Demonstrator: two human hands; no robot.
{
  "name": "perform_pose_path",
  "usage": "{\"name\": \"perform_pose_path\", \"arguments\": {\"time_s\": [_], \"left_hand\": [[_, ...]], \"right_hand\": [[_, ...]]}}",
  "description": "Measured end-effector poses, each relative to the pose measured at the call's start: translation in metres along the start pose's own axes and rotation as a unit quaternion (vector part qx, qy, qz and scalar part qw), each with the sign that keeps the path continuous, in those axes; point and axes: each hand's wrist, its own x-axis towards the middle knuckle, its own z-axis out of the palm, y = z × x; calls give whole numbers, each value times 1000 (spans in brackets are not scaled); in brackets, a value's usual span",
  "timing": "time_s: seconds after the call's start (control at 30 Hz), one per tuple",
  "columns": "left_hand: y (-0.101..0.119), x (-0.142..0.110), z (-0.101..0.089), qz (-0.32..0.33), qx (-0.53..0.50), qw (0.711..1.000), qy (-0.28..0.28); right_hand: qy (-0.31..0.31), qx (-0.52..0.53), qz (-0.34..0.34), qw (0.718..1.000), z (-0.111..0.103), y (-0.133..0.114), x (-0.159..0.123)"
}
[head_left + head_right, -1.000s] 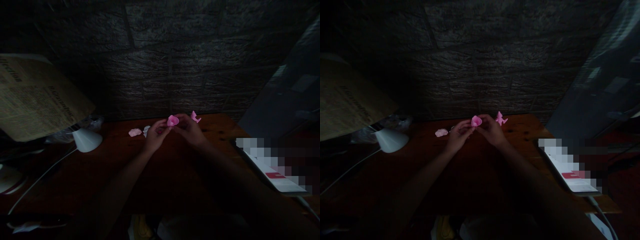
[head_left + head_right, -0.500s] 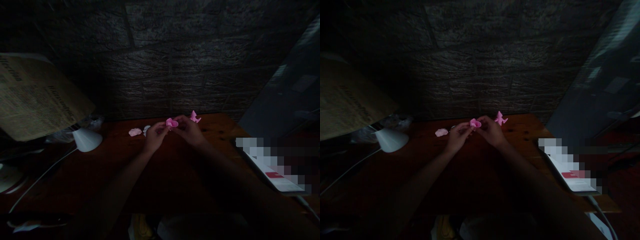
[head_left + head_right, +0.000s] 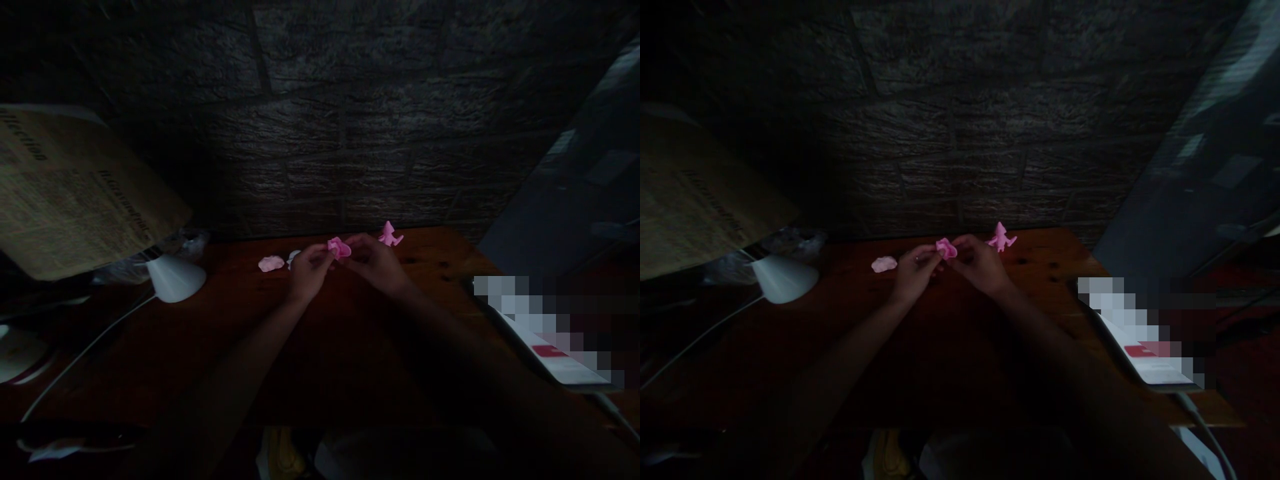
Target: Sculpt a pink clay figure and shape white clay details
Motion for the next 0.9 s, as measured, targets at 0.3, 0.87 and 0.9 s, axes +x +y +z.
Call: {"name": "perform_pose_path", "arguments": {"time_s": [0.3, 0.87, 0.9], "left_hand": [[4, -4, 2, -18, 1, 1000, -14], [4, -1, 1, -31, -37, 999, -10], [5, -1, 0, -26, -38, 999, -9]], "right_hand": [[-9, -44, 4, 999, 0, 2, -1], [-34, -32, -12, 999, -1, -9, -2], [-23, -32, -8, 999, 0, -9, -2]]}}
